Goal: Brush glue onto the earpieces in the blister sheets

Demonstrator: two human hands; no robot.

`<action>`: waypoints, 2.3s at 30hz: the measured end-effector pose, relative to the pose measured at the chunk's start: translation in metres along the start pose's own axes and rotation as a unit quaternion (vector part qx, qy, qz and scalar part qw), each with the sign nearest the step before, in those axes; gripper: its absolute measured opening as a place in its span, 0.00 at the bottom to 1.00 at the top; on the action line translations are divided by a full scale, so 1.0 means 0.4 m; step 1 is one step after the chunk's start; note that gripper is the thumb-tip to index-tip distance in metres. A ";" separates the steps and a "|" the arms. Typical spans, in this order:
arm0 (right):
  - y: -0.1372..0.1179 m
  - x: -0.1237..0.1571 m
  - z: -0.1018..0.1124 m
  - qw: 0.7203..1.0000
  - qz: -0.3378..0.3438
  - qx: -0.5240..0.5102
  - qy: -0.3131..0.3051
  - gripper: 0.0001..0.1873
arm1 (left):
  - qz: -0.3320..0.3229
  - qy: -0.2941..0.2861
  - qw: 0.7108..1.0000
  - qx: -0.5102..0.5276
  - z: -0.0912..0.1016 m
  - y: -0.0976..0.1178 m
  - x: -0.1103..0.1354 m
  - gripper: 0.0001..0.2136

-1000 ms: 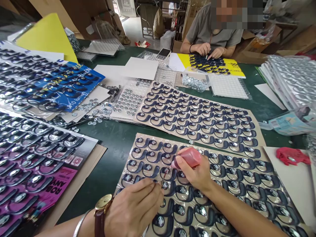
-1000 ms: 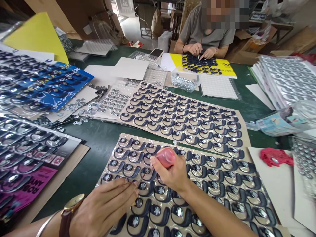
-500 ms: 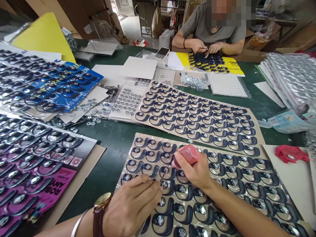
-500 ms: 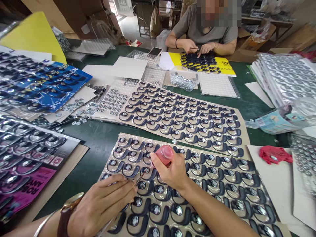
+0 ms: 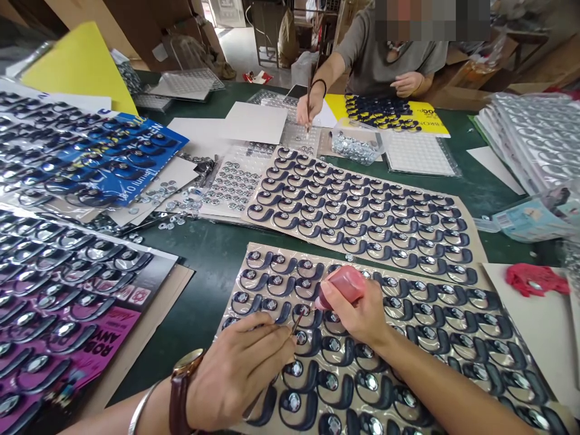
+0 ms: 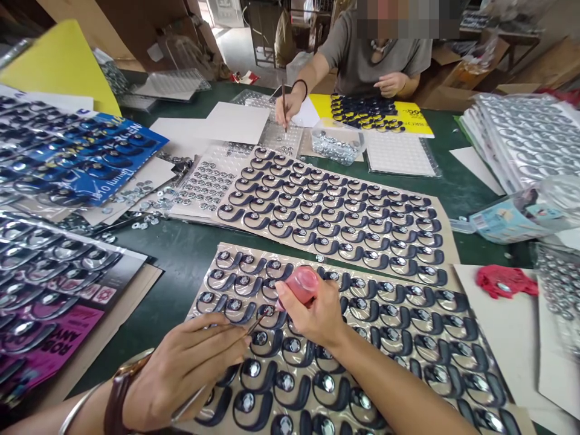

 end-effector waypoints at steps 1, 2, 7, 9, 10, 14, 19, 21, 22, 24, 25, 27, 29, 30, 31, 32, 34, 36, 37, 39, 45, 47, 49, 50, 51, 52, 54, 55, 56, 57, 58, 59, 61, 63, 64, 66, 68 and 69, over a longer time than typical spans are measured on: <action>-0.001 0.001 0.000 1.000 0.001 0.000 0.000 0.09 | 0.001 0.003 1.000 0.003 0.001 -0.002 0.000 0.16; -0.002 0.002 -0.001 1.000 0.003 -0.001 0.000 0.09 | 0.003 0.007 1.000 0.008 0.002 -0.004 0.000 0.15; 0.000 0.006 -0.011 1.000 0.017 -0.010 -0.023 0.07 | 0.050 0.053 0.994 0.084 0.003 -0.024 0.010 0.16; 0.000 0.006 -0.015 0.998 0.043 -0.015 -0.032 0.05 | 0.093 0.076 0.986 0.117 0.000 -0.037 0.020 0.16; 0.000 0.007 -0.016 0.998 0.059 -0.016 -0.033 0.05 | 0.114 0.086 0.981 0.129 -0.001 -0.042 0.024 0.16; -0.005 0.008 -0.018 0.996 0.084 -0.005 -0.030 0.05 | 0.156 0.110 0.971 0.146 -0.006 -0.052 0.031 0.12; -0.031 -0.005 -0.008 0.997 0.017 0.004 -0.081 0.09 | 0.170 0.109 0.969 0.144 -0.012 -0.052 0.033 0.10; -0.042 -0.006 -0.002 0.990 -0.033 -0.055 -0.124 0.11 | 0.172 0.116 0.970 0.131 -0.012 -0.046 0.040 0.10; -0.045 -0.003 0.002 0.986 -0.052 -0.086 -0.133 0.12 | 0.163 0.122 0.971 0.122 -0.009 -0.039 0.045 0.11; -0.045 0.009 0.010 0.985 -0.066 -0.114 -0.115 0.12 | 0.126 0.124 0.979 0.098 -0.004 -0.015 0.054 0.13; -0.042 0.018 0.012 0.987 -0.062 -0.114 -0.094 0.12 | 0.099 0.118 0.985 0.084 -0.002 0.002 0.059 0.14; -0.030 0.042 0.009 0.991 -0.037 -0.116 -0.052 0.09 | 0.048 0.086 0.994 0.053 -0.001 0.038 0.067 0.13; -0.018 0.066 -0.002 0.992 -0.006 -0.122 -0.021 0.07 | 0.015 0.056 0.998 0.022 -0.003 0.068 0.072 0.12; -0.013 0.075 -0.008 0.993 0.011 -0.118 -0.011 0.06 | 0.005 0.049 0.999 0.010 -0.005 0.079 0.073 0.13; -0.011 0.082 -0.013 0.994 0.027 -0.106 -0.003 0.06 | -0.001 0.046 0.999 0.000 -0.006 0.087 0.072 0.13; -0.010 0.087 -0.017 0.995 0.042 -0.090 0.001 0.06 | -0.002 0.045 0.999 -0.009 -0.008 0.093 0.071 0.14; -0.013 0.090 -0.022 0.996 0.066 -0.058 0.003 0.06 | 0.000 0.042 0.999 -0.022 -0.013 0.097 0.066 0.15; -0.020 0.088 -0.024 0.996 0.087 -0.032 0.002 0.05 | -0.002 0.031 0.999 -0.040 -0.018 0.099 0.060 0.16; -0.025 0.087 -0.024 0.995 0.100 -0.020 0.003 0.05 | -0.006 0.025 0.998 -0.050 -0.020 0.100 0.058 0.17; -0.031 0.085 -0.026 0.993 0.117 -0.007 -0.002 0.04 | -0.016 0.020 0.997 -0.066 -0.022 0.105 0.055 0.17; -0.039 0.084 -0.035 0.989 0.146 -0.001 -0.016 0.05 | -0.010 0.023 0.996 -0.081 -0.023 0.115 0.054 0.17; -0.041 0.085 -0.035 0.988 0.153 0.010 -0.002 0.03 | -0.009 0.026 0.996 -0.081 -0.022 0.116 0.055 0.18; -0.038 0.087 -0.034 0.989 0.148 0.022 0.010 0.03 | -0.011 0.026 0.996 -0.081 -0.021 0.117 0.056 0.19; -0.034 0.088 -0.033 0.990 0.141 0.027 0.014 0.03 | -0.011 0.024 0.996 -0.081 -0.022 0.117 0.056 0.19; -0.031 0.088 -0.033 0.991 0.133 0.030 0.015 0.03 | -0.012 0.023 0.996 -0.082 -0.022 0.117 0.057 0.19; -0.028 0.089 -0.032 0.991 0.126 0.032 0.016 0.04 | -0.012 0.021 0.996 -0.083 -0.022 0.116 0.057 0.19; -0.024 0.089 -0.032 0.992 0.117 0.033 0.016 0.04 | -0.010 0.018 0.996 -0.083 -0.023 0.115 0.059 0.19; -0.023 0.088 -0.031 0.993 0.115 0.033 0.015 0.05 | -0.010 0.015 0.997 -0.081 -0.023 0.115 0.059 0.19; -0.023 0.088 -0.031 0.993 0.113 0.032 0.014 0.04 | -0.012 0.012 0.997 -0.079 -0.023 0.114 0.059 0.19; -0.024 0.087 -0.031 0.993 0.110 0.032 0.014 0.04 | -0.014 0.009 0.997 -0.076 -0.023 0.114 0.059 0.20; -0.025 0.086 -0.030 0.994 0.107 0.031 0.014 0.04 | -0.016 0.007 0.997 -0.074 -0.023 0.114 0.058 0.20; -0.025 0.086 -0.030 0.994 0.105 0.029 0.015 0.04 | -0.018 0.005 0.997 -0.073 -0.023 0.114 0.057 0.20; -0.023 0.086 -0.028 0.994 0.103 0.017 0.020 0.04 | -0.018 0.006 0.997 -0.072 -0.023 0.112 0.055 0.20; -0.014 0.088 -0.027 0.996 0.084 -0.005 0.020 0.05 | -0.018 0.004 0.997 -0.071 -0.022 0.111 0.053 0.20; -0.007 0.088 -0.027 0.997 0.067 -0.018 0.018 0.05 | -0.018 0.003 0.997 -0.070 -0.022 0.110 0.053 0.20; 0.008 0.089 -0.028 0.999 0.031 -0.038 0.013 0.06 | -0.018 0.003 0.997 -0.068 -0.021 0.109 0.053 0.20; 0.016 0.089 -0.029 0.999 0.014 -0.042 0.011 0.06 | -0.018 0.007 0.997 -0.070 -0.020 0.110 0.054 0.19; 0.016 0.088 -0.029 0.999 0.014 -0.039 0.012 0.05 | -0.017 0.007 0.997 -0.070 -0.020 0.110 0.055 0.19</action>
Point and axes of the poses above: each hand's wrist, its own x-axis away from the middle knuckle, its own z-axis out of the back of the hand, y = z × x, the point moved 4 cm from there along -x, towards the middle knuckle, and after that the axes turned 7 degrees about -z, right-handed, at the moved point
